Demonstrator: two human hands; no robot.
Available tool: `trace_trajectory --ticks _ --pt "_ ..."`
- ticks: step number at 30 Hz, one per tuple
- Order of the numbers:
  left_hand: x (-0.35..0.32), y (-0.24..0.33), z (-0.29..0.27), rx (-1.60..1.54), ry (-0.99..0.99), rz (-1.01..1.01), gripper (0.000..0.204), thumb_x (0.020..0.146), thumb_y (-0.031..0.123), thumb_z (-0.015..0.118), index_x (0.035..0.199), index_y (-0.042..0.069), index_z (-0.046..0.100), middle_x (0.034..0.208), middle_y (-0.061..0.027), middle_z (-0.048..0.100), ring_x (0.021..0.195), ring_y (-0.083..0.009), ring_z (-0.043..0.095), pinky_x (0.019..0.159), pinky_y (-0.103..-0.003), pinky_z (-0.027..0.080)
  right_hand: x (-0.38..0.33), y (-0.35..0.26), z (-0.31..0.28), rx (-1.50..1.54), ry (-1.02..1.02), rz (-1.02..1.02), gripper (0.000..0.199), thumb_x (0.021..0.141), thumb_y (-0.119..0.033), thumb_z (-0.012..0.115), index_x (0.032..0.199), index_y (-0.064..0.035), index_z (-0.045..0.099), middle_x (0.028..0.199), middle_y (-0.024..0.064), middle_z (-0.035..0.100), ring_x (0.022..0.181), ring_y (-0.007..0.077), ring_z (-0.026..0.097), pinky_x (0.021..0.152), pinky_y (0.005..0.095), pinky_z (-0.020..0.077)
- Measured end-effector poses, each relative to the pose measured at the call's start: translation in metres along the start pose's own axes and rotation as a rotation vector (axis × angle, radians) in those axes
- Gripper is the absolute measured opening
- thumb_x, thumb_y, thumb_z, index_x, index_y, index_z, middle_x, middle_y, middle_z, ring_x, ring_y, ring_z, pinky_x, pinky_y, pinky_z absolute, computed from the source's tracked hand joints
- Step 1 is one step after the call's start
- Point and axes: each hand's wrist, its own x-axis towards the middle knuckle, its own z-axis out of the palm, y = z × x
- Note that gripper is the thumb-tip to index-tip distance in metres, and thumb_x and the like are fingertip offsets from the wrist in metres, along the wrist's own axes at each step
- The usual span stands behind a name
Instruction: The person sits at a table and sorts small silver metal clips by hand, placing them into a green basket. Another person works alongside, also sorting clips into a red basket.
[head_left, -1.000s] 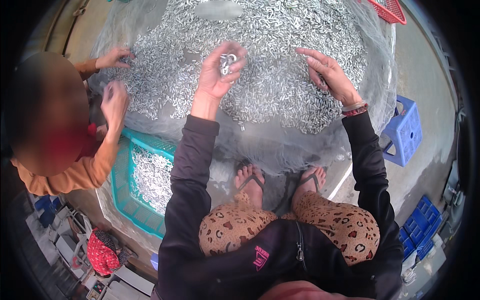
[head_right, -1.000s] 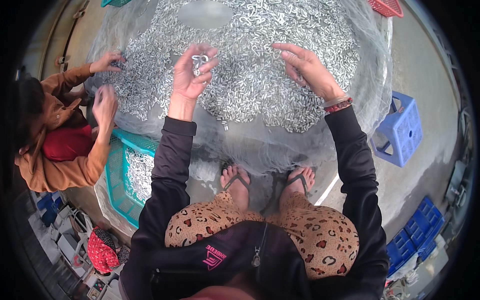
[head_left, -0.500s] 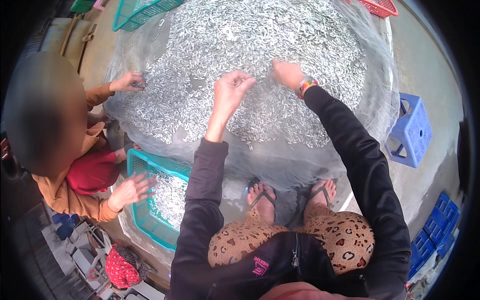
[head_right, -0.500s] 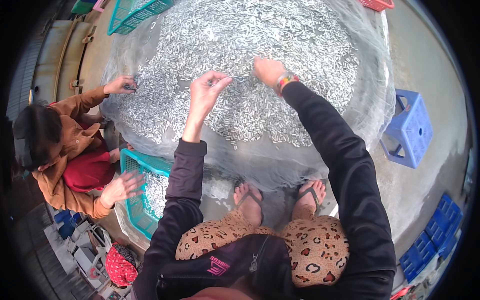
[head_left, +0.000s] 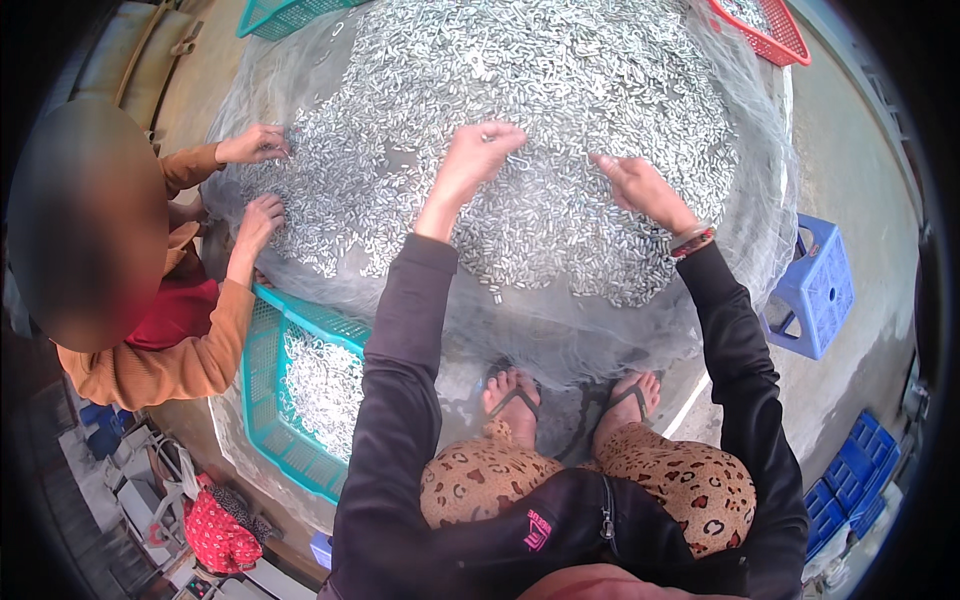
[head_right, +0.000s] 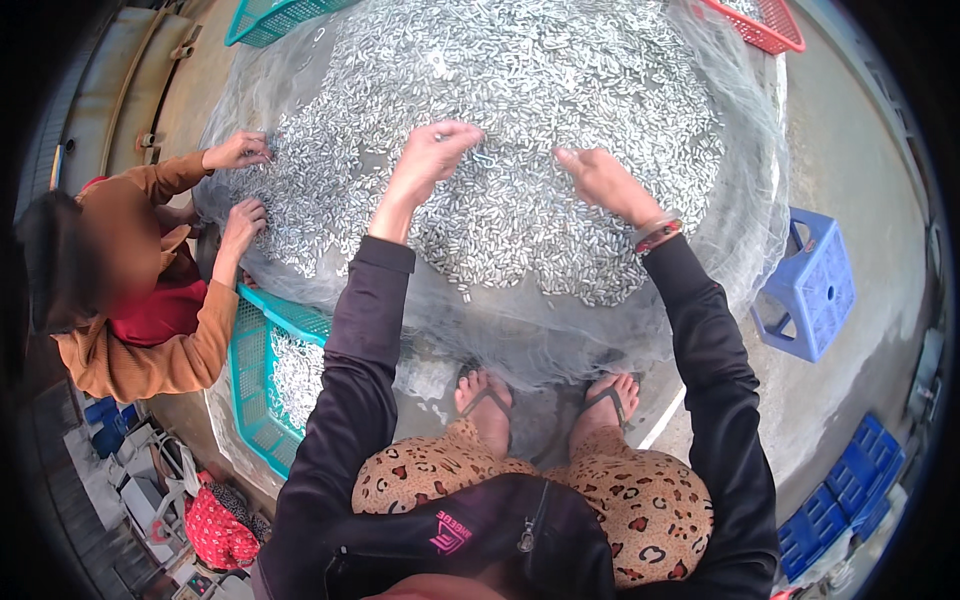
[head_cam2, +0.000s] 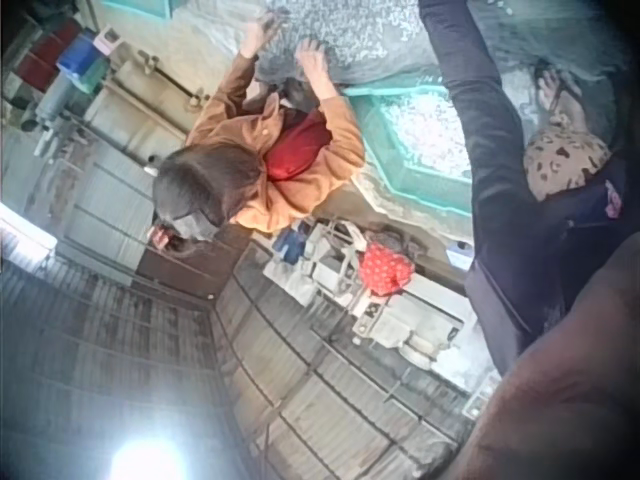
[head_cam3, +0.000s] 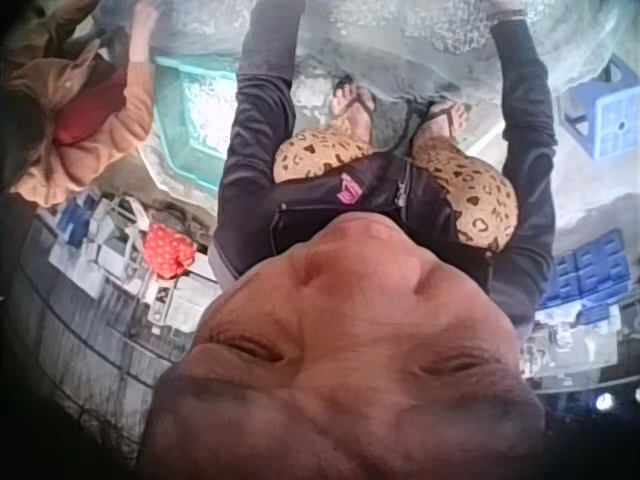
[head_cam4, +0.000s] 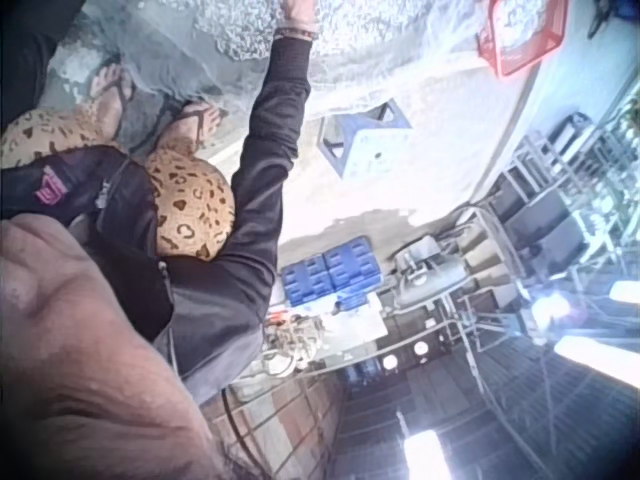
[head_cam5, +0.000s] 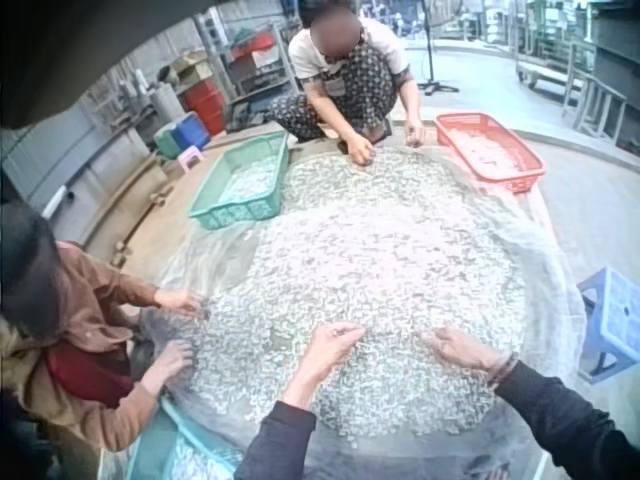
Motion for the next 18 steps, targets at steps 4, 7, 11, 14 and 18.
trace_trajectory --ticks 4,7,11,14,18 --pt "0.014 -0.041 0.015 1.036 0.041 0.166 0.018 0.079 0.013 0.064 0.085 -0.003 0.066 0.084 -0.0247 0.064 0.084 -0.0415 0.064 0.073 -0.047 0.051 -0.019 -0.008 -0.009 1.042 -0.196 -0.102 0.048 0.103 -0.034 0.036 0.141 -0.004 0.041 0.058 -0.0018 0.045 0.046 0.005 0.036 0.041 0.0197 0.0283" --pt "0.014 -0.051 0.019 1.121 0.044 0.24 0.015 0.078 0.012 0.064 0.081 -0.002 0.066 0.082 -0.0241 0.065 0.083 -0.0396 0.064 0.073 -0.045 0.052 -0.023 -0.01 -0.009 1.213 -0.192 -0.163 0.048 0.1 -0.031 0.04 0.136 0.001 0.045 0.065 0.0 0.049 0.052 0.0064 0.04 0.046 0.0213 0.0335" --pt "-0.003 -0.026 0.016 0.83 0.069 0.22 0.018 0.076 0.015 0.07 0.078 -0.002 0.065 0.076 -0.0206 0.065 0.079 -0.0358 0.065 0.072 -0.043 0.051 -0.023 -0.01 -0.01 1.207 0.006 0.077 0.047 0.097 -0.028 0.041 0.128 0.0061 0.05 0.072 0.0023 0.054 0.062 0.0103 0.05 0.055 0.022 0.0412" --pt "-0.015 0.0 0.011 0.42 0.058 0.082 0.022 0.082 0.021 0.071 0.078 0.002 0.063 0.064 -0.0075 0.059 0.057 -0.0183 0.058 0.053 -0.031 0.045 -0.023 -0.009 -0.012 1.005 -0.028 0.05 0.045 0.097 -0.025 0.038 0.125 0.0074 0.053 0.076 0.003 0.057 0.073 0.0163 0.059 0.064 0.0253 0.0476" --pt "-0.026 0.01 0.003 -0.182 -0.174 -0.15 0.019 0.093 0.026 0.062 0.087 0.008 0.057 0.06 0.0043 0.046 0.045 -0.0024 0.039 0.038 -0.02 0.029 -0.021 -0.008 -0.012 0.879 -0.1 -0.01 0.043 0.097 -0.02 0.039 0.13 0.0062 0.049 0.078 0.0041 0.059 0.077 0.0203 0.062 0.068 0.0289 0.0504"
